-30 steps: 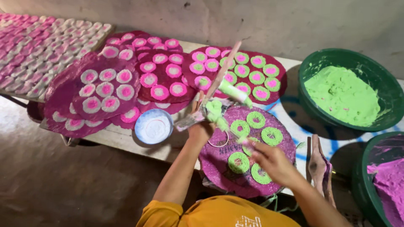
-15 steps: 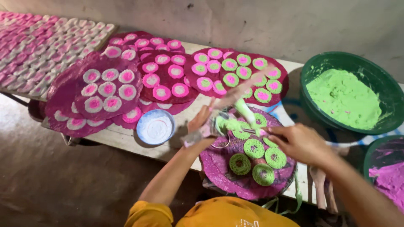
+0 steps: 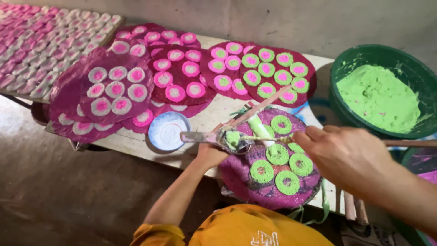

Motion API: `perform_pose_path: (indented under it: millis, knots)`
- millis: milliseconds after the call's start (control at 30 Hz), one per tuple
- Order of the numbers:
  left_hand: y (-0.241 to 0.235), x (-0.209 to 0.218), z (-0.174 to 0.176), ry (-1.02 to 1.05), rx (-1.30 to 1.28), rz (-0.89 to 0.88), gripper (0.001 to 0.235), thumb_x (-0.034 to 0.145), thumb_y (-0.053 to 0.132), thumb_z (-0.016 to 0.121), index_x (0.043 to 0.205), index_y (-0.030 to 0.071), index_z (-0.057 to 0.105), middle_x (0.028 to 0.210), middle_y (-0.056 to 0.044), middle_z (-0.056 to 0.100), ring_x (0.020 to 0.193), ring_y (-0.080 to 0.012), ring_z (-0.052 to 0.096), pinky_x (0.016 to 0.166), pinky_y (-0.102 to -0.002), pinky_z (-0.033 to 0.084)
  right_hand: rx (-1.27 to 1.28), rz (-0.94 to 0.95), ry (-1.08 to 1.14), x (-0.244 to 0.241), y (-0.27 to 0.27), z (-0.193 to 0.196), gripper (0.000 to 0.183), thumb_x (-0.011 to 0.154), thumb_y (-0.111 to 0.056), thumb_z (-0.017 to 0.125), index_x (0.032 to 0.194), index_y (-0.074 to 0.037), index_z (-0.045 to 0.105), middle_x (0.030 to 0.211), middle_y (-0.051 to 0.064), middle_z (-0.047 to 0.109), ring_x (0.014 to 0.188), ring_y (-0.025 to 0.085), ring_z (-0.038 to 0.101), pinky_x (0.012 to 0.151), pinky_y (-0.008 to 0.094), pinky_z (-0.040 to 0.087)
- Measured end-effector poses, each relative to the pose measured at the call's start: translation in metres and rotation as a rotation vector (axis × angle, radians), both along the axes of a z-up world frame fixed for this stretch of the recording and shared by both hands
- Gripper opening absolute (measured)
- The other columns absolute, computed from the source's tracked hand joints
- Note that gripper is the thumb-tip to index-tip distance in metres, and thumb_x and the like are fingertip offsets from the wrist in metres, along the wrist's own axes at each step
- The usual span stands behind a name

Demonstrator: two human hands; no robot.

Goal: The person prepares colorful snacks by placing green dough into circular molds on mats and pressing them with a wooden tool.

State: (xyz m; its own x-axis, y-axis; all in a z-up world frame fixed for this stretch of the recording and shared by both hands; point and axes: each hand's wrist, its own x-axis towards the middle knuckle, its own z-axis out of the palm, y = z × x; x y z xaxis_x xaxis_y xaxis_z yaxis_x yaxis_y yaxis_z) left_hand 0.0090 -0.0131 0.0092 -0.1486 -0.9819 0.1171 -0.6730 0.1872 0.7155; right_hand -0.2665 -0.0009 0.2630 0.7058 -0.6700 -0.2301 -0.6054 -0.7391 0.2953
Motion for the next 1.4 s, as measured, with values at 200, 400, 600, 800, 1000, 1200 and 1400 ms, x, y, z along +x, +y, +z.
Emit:
perform_pose_path:
  millis: [200, 400, 600, 800, 1000, 1200, 1400]
  knots:
    - [-0.019, -0.029, -0.015, -0.358, -0.198, -0.151, 0.058, 0.09, 0.041, 0.061, 0.142, 0.016, 0.054, 0.144, -0.009, 0.057, 0.129, -0.0276, 0.057, 0.108, -0.037, 0.045, -0.079, 0.154, 0.051, 0.05, -0.013, -0.056, 0.021, 0.092, -0.014, 0.056, 0.108, -0.004, 0.065, 0.088, 0.008, 0.067, 0.073, 0.023, 0.073, 0.049, 0.036, 0.058]
    - [-0.018, -0.036, -0.016, -0.268, -0.194, -0.052, 0.055, 0.094, 0.042, 0.058, 0.143, 0.018, 0.054, 0.143, -0.008, 0.061, 0.13, -0.0238, 0.058, 0.113, -0.037, 0.046, 0.055, 0.063, -0.209, 0.02, -0.002, -0.088, 0.035, 0.082, -0.008, 0.061, 0.117, -0.004, 0.066, 0.078, 0.009, 0.069, 0.072, 0.025, 0.072, 0.053, 0.038, 0.058]
    - [-0.034, -0.016, 0.032, -0.106, -0.424, 0.216, 0.063, 0.093, 0.035, 0.07, 0.149, 0.013, 0.05, 0.144, -0.014, 0.059, 0.125, -0.0321, 0.06, 0.105, -0.044, 0.052, 0.035, -0.271, -0.77, -0.011, -0.007, -0.083, 0.03, 0.091, -0.013, 0.064, 0.12, -0.008, 0.068, 0.099, 0.015, 0.075, 0.074, 0.034, 0.07, 0.059, 0.045, 0.054]
    - [-0.048, -0.035, 0.048, -0.124, -0.449, 0.29, 0.063, 0.085, 0.026, 0.071, 0.144, 0.014, 0.051, 0.145, -0.014, 0.059, 0.115, -0.0317, 0.062, 0.09, -0.046, 0.056, 0.505, -0.494, -1.202, 0.005, 0.005, -0.169, 0.046, 0.094, -0.01, 0.059, 0.139, -0.01, 0.061, 0.075, 0.016, 0.067, 0.061, 0.019, 0.06, 0.058, 0.033, 0.053]
    - [-0.064, -0.056, 0.057, -0.219, -0.322, 0.221, 0.072, 0.082, 0.028, 0.073, 0.142, 0.007, 0.04, 0.152, -0.026, 0.04, 0.112, -0.0384, 0.057, 0.082, -0.048, 0.055, 0.586, -0.723, -1.299, -0.028, -0.027, -0.187, 0.035, 0.1, -0.014, 0.062, 0.134, -0.004, 0.065, 0.076, 0.016, 0.065, 0.064, 0.014, 0.052, 0.056, 0.033, 0.045]
    - [-0.084, -0.073, 0.026, -0.195, -0.278, 0.287, 0.091, 0.084, 0.033, 0.074, 0.157, -0.001, 0.03, 0.14, -0.026, 0.048, 0.118, -0.0417, 0.055, 0.095, -0.055, 0.05, 0.447, -0.574, -1.218, -0.044, -0.024, -0.241, 0.038, 0.096, -0.013, 0.064, 0.133, -0.006, 0.066, 0.081, 0.013, 0.072, 0.066, 0.015, 0.065, 0.061, 0.033, 0.052]
    - [-0.097, -0.071, -0.038, 0.278, 0.175, 0.294, 0.052, 0.082, 0.028, 0.075, 0.129, 0.008, 0.065, 0.121, -0.016, 0.073, 0.11, -0.0294, 0.071, 0.095, -0.042, 0.058, 0.049, -0.854, -0.787, -0.224, -0.126, -0.267, 0.035, 0.099, -0.021, 0.059, 0.133, -0.014, 0.067, 0.111, 0.028, 0.071, 0.105, 0.047, 0.067, 0.087, 0.052, 0.054]
